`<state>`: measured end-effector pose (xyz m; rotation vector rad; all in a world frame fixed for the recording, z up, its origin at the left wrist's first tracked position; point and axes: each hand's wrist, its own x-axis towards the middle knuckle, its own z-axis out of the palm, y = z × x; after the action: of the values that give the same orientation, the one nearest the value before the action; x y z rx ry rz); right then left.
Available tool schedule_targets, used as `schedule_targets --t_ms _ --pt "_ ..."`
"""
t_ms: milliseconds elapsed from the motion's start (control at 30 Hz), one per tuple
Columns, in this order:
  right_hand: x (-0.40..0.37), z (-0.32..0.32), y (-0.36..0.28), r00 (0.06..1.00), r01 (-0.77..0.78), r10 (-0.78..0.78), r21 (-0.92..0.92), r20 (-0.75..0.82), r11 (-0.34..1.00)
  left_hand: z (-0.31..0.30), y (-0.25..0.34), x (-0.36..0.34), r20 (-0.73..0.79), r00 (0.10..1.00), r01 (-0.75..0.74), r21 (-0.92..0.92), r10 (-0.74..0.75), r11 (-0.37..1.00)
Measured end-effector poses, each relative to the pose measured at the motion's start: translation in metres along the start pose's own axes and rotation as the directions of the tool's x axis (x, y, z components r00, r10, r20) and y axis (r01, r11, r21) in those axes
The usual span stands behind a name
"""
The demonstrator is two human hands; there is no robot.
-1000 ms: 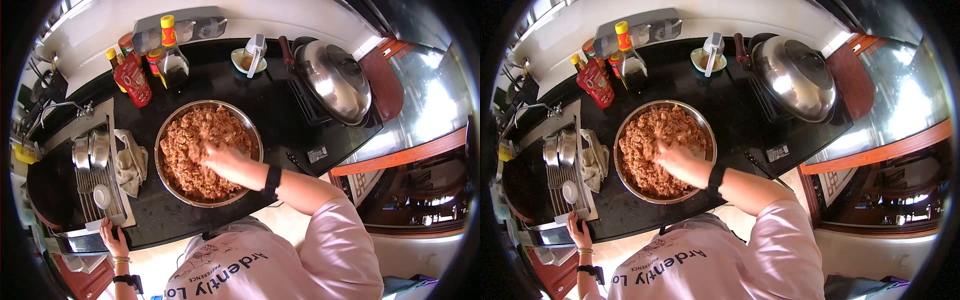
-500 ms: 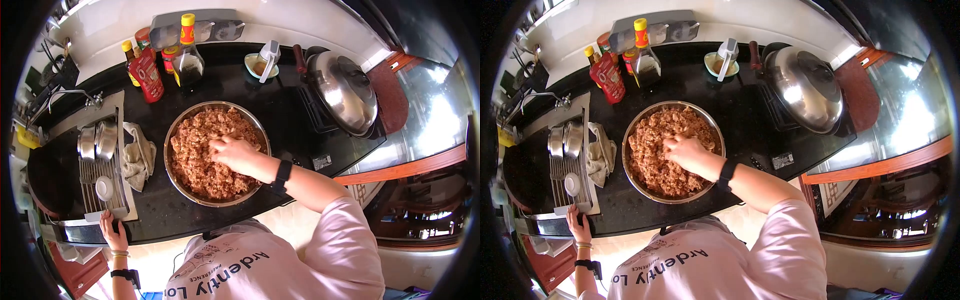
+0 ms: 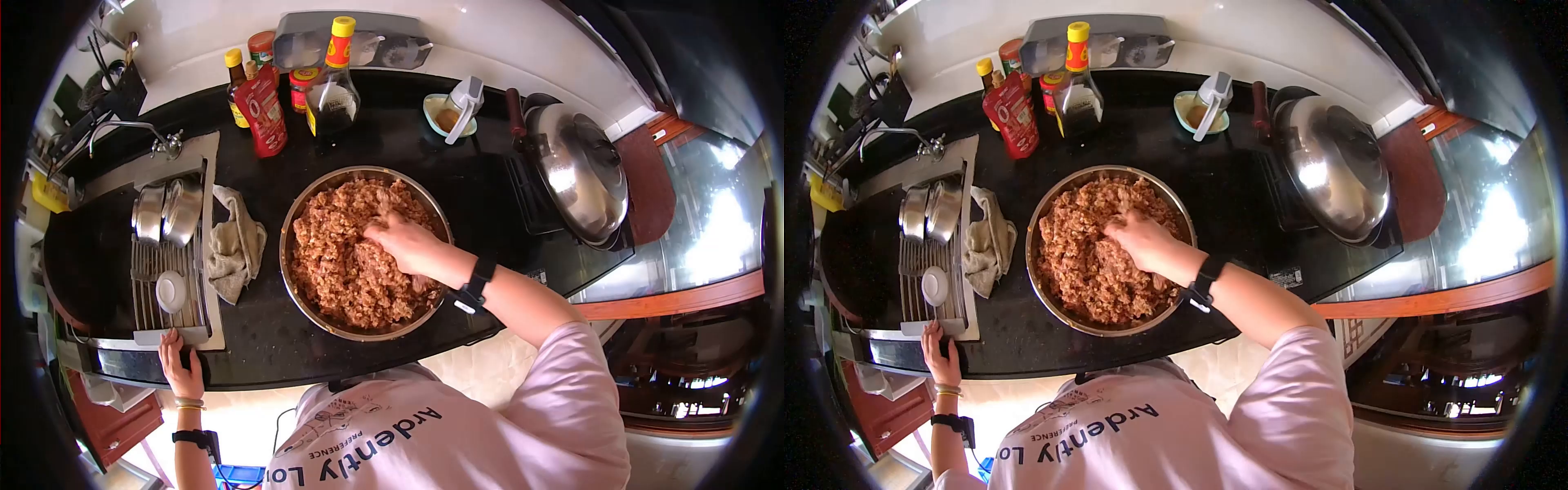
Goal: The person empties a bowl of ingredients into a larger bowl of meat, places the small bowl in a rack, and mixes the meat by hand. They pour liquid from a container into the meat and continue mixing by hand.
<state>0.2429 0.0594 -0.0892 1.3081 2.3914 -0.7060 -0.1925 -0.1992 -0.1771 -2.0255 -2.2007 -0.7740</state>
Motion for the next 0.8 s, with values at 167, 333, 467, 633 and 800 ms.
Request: schedule_targets --t_ms 167,333,467,633,800 --pt "-0.015 -0.019 -0.007 0.994 -0.012 -0.018 0.29 0.103 0.957 0.0 0.001 0.003 0.006 1.0 -0.003 -0.017 0.003 1.0" --pt "-0.007 -0.024 -0.009 0.873 0.469 -0.487 -0.205 -0.041 0.859 0.0 0.002 0.004 0.006 1.0 0.002 -0.012 -0.002 1.0" --pt "0.013 -0.001 0.008 0.963 0.251 -0.265 -0.222 -0.037 0.942 0.002 -0.002 0.001 0.011 1.0 0.003 -0.021 -0.003 1.0" --pt "-0.02 -0.004 0.007 0.921 0.357 -0.317 0.168 -0.224 0.919 0.002 -0.003 0.002 0.008 1.0 0.007 -0.019 -0.007 1.0" --pt "-0.03 0.023 -0.024 0.794 0.534 -0.596 -0.334 -0.116 0.777 0.002 -0.002 0.003 0.015 1.0 0.01 -0.024 -0.01 1.0"
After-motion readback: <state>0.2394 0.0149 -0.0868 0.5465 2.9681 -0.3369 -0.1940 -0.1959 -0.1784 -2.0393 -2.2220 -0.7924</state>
